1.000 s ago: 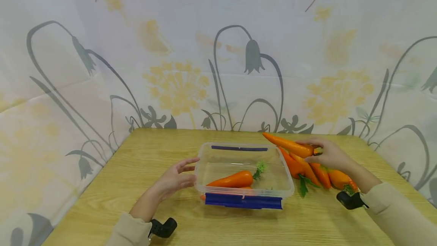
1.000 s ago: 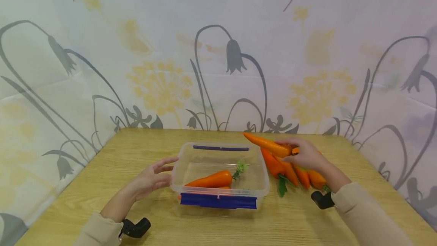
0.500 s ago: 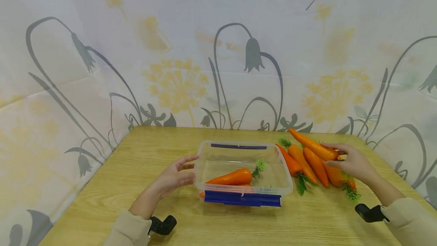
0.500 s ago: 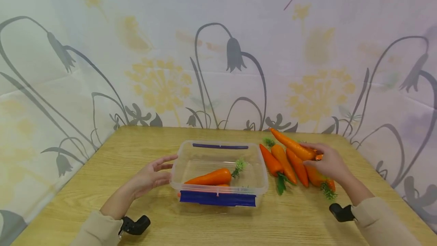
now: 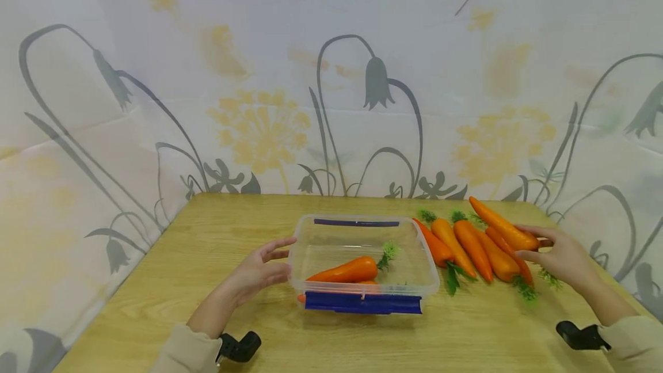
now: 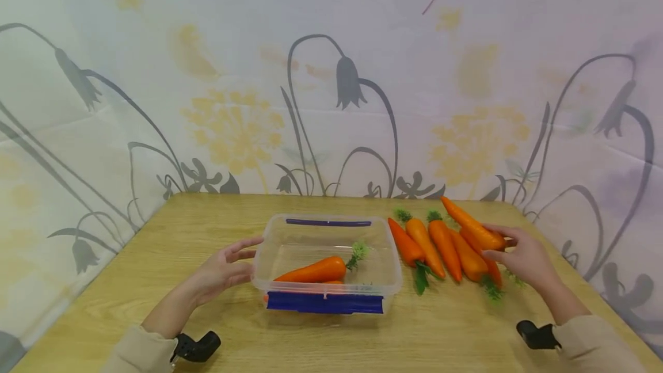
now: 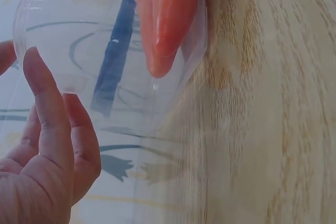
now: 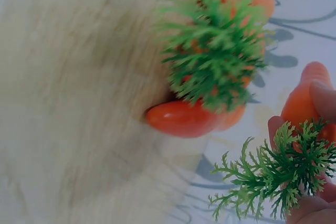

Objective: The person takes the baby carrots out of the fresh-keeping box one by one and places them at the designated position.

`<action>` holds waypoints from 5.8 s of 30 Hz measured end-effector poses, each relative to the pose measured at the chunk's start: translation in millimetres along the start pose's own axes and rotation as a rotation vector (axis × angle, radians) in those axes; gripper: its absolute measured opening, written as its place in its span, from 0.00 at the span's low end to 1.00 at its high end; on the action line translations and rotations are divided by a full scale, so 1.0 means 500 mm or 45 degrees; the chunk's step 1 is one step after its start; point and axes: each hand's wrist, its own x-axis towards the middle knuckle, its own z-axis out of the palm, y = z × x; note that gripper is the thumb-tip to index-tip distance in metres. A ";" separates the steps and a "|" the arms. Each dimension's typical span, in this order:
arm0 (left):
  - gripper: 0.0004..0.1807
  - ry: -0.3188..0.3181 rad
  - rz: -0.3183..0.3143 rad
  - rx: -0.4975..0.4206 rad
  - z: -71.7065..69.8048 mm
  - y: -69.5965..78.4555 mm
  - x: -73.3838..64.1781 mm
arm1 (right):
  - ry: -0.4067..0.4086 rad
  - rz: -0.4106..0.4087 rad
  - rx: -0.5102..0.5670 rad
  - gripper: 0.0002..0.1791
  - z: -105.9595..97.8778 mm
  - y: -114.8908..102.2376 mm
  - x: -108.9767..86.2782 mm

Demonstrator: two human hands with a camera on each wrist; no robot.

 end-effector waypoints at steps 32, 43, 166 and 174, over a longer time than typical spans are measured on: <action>0.34 -0.015 -0.005 0.010 -0.002 0.003 0.001 | -0.155 0.246 -0.135 0.41 -0.011 0.140 -0.023; 0.34 -0.009 0.006 0.015 -0.001 0.001 0.000 | -0.305 0.226 -0.085 0.38 -0.027 0.125 -0.017; 0.34 -0.037 0.011 -0.033 -0.002 0.002 -0.003 | -1.023 -0.584 0.203 0.17 0.232 -0.386 0.217; 0.34 -0.052 0.015 -0.023 0.003 0.002 0.002 | -1.248 -0.413 0.170 0.20 0.270 -0.386 0.217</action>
